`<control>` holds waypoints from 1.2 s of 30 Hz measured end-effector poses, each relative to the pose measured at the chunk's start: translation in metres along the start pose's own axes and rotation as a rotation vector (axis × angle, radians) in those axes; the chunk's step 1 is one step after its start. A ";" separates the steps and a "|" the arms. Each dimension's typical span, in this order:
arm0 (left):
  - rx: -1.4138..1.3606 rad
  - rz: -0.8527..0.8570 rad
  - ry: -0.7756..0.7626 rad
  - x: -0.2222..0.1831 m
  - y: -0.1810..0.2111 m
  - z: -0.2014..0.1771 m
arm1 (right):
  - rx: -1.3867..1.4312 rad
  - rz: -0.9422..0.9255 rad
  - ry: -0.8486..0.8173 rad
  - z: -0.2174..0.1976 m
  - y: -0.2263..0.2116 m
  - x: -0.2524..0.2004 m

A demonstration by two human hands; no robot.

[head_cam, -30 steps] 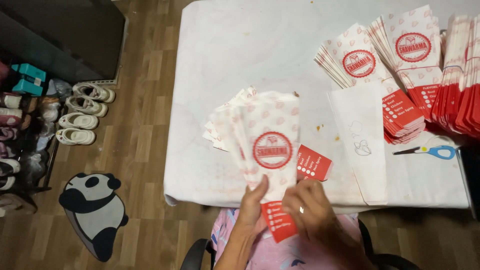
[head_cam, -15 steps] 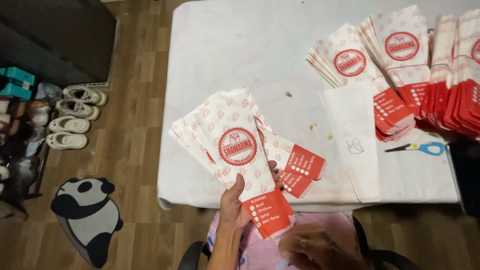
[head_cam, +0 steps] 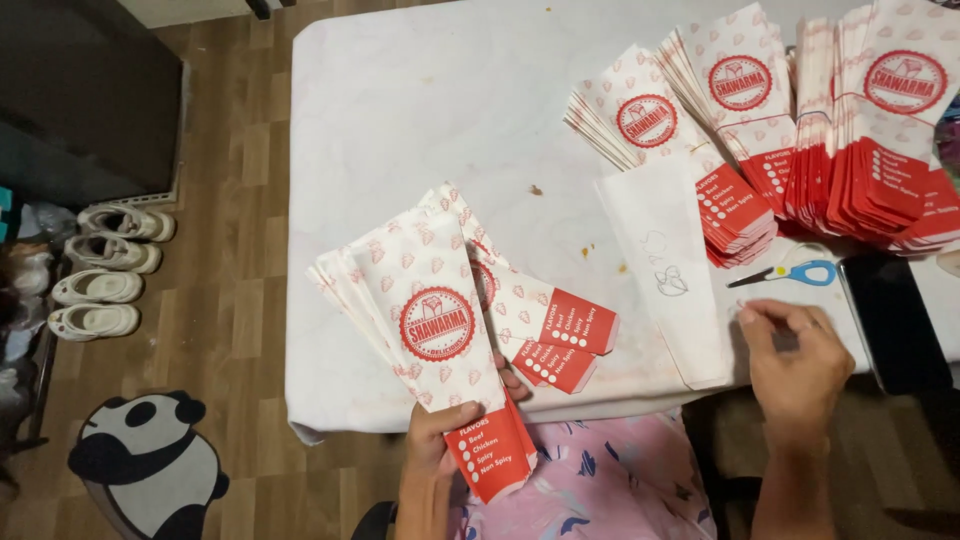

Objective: Sorting and counting printed paper food wrappers on a table.

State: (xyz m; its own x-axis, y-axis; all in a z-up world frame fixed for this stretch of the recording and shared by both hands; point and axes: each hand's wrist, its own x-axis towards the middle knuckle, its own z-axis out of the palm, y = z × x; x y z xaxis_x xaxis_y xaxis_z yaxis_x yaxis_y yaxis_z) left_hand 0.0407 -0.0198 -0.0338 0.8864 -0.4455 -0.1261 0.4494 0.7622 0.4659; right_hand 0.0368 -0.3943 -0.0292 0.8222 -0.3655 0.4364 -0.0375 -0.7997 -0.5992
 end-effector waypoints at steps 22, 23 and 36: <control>0.000 -0.007 0.059 0.003 -0.006 0.012 | 0.824 0.422 0.349 0.057 -0.051 0.010; 0.001 -0.010 0.057 0.003 -0.006 0.013 | 0.823 0.423 0.353 0.060 -0.054 0.010; 0.032 0.012 0.019 0.003 -0.008 0.013 | 0.865 0.483 0.344 0.089 -0.078 0.025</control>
